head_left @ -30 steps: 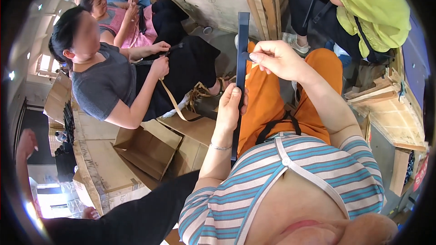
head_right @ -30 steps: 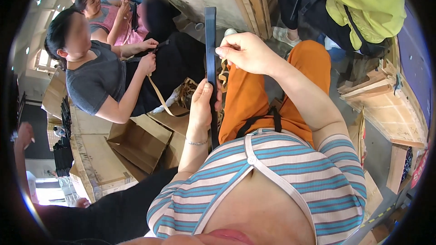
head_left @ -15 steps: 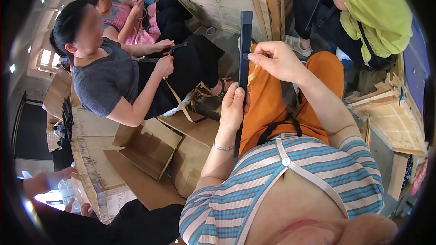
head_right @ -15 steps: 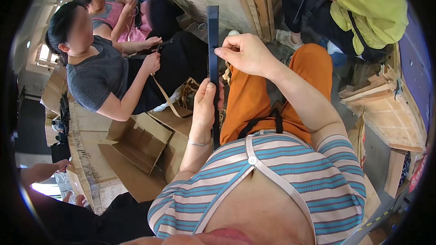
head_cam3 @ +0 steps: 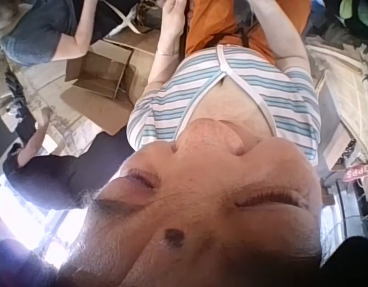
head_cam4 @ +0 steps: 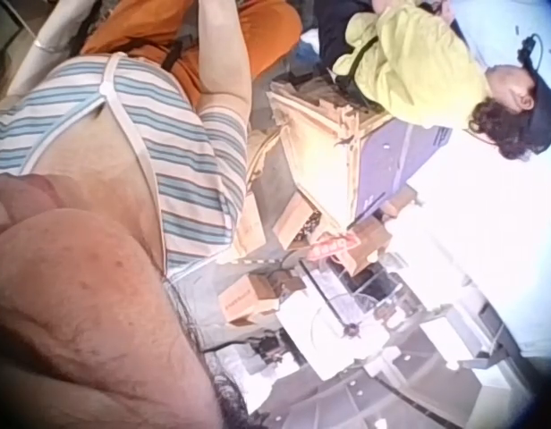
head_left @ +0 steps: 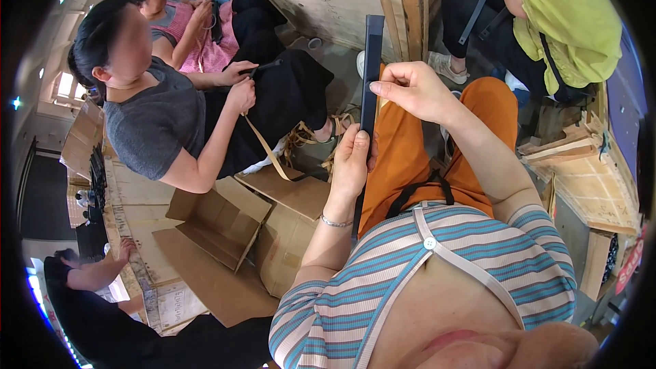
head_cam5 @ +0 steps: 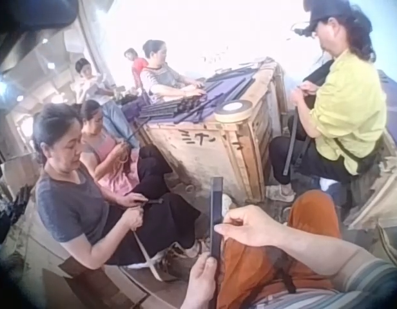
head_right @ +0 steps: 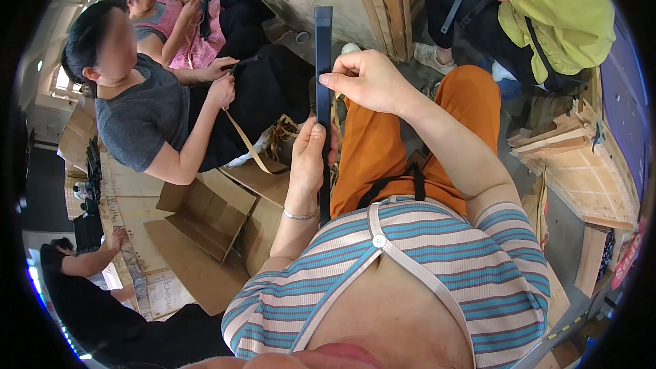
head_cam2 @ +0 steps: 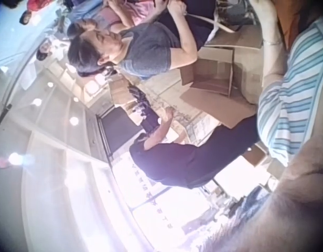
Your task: Applying adhesive tape or bands to black structural components to secure or bundle them.
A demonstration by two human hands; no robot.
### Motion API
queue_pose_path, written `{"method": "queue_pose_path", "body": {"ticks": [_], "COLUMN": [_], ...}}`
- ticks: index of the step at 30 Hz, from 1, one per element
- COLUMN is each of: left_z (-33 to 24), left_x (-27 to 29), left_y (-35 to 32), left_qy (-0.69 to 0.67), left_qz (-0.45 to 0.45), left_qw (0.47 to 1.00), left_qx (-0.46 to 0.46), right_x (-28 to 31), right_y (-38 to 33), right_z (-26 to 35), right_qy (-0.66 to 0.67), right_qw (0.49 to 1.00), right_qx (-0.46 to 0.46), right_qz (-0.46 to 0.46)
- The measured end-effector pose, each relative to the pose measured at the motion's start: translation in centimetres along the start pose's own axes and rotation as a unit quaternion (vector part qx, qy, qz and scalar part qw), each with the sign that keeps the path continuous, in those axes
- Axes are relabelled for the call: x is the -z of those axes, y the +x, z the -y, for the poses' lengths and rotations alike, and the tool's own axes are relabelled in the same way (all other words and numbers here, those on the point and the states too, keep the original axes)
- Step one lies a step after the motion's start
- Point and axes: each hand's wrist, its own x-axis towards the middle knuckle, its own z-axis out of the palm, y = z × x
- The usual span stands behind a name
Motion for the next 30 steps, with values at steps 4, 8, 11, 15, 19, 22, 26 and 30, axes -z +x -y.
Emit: {"method": "queue_pose_path", "body": {"ticks": [4,8,11,15,19,22,26,30], "left_z": [0.0,0.1,0.2,0.4,0.4,0.3,1.0,2.5], "left_x": [-0.3,-0.2,-0.1,-0.1,-0.1,-0.5,-1.2,-0.9], "left_y": [0.2,0.3,0.4,0.4,0.3,0.2,0.2,0.2], "left_qy": [-0.006,0.001,0.000,-0.001,-0.001,0.000,0.057,0.149], "left_qz": [0.002,0.003,0.008,0.009,0.004,-0.001,-0.047,-0.106], "left_qw": [1.000,1.000,1.000,1.000,1.000,1.000,0.997,0.980], "left_qx": [-0.003,0.001,-0.004,-0.004,0.001,0.000,-0.019,-0.073], "right_x": [0.0,0.2,0.3,0.3,0.1,0.1,-0.1,-0.5], "right_y": [0.1,0.0,0.1,0.2,0.1,0.1,-0.3,-0.5], "right_z": [-0.1,0.0,-0.1,-0.5,-0.6,-1.1,-1.0,-0.7], "right_qy": [0.003,-0.005,-0.005,-0.007,-0.030,-0.033,-0.115,-0.139], "right_qw": [1.000,1.000,1.000,1.000,0.999,0.998,0.988,0.984], "right_qx": [-0.009,-0.012,-0.016,-0.017,-0.017,-0.010,-0.009,-0.007], "right_qz": [-0.001,-0.006,-0.005,-0.009,-0.023,-0.044,-0.102,-0.107]}}
